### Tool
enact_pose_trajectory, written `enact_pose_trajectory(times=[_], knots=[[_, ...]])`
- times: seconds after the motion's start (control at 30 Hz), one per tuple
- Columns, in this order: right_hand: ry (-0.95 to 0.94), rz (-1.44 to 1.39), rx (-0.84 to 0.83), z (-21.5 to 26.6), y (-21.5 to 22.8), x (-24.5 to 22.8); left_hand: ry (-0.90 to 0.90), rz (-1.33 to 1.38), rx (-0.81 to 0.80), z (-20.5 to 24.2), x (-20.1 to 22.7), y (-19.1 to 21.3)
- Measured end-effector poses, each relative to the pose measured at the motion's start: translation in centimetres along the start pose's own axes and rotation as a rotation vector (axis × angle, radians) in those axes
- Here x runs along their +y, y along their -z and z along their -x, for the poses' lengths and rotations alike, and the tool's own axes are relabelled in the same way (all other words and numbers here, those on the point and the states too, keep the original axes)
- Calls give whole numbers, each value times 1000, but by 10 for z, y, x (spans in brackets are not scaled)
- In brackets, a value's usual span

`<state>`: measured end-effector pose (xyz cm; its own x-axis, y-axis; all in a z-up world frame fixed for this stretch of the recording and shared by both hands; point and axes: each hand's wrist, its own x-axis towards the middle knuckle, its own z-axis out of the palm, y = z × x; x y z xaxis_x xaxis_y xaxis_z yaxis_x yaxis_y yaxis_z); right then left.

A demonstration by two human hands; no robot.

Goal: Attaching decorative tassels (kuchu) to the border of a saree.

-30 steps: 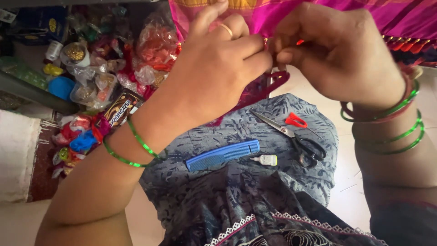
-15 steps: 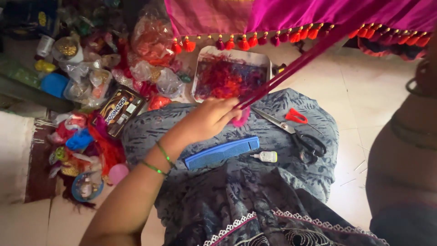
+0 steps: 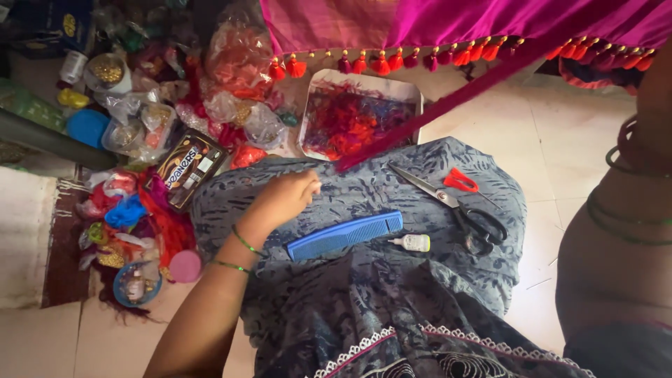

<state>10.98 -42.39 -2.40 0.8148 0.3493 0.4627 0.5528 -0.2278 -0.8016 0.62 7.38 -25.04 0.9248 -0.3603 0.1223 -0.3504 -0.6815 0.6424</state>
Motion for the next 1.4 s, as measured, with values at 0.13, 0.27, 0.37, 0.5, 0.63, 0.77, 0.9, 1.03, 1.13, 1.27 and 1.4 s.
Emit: enact_pose_trajectory(times=[0.13,0.27,0.37,0.5,0.63,0.77,0.9,1.03,1.13,1.27,1.4], knots=[[-27,20,23,-12,-104,-69,150,66,68,-10,40,35],[-41,32,27,-31,-178,-152,-248,222,341,-23,138,89],[69,-164,-165,-26,-202,-140,-433,421,368,-24,183,112],[115,-122,-87,-9,-223,-95,-246,212,417,-22,176,119],[164,469,-197,62,-252,25,-131,211,509,-8,168,134],[176,548,-459,138,-309,66,-55,325,457,-23,169,130],[196,643,-526,139,-280,44,-43,302,437,-55,184,117],[82,531,-314,157,-197,30,-197,273,361,-90,203,96],[-55,675,-124,188,-135,39,-412,160,277,-130,235,67],[-250,774,-118,234,-120,45,-669,237,158,-192,300,3],[-353,549,-254,271,-129,26,-878,733,79,-224,385,-47]])
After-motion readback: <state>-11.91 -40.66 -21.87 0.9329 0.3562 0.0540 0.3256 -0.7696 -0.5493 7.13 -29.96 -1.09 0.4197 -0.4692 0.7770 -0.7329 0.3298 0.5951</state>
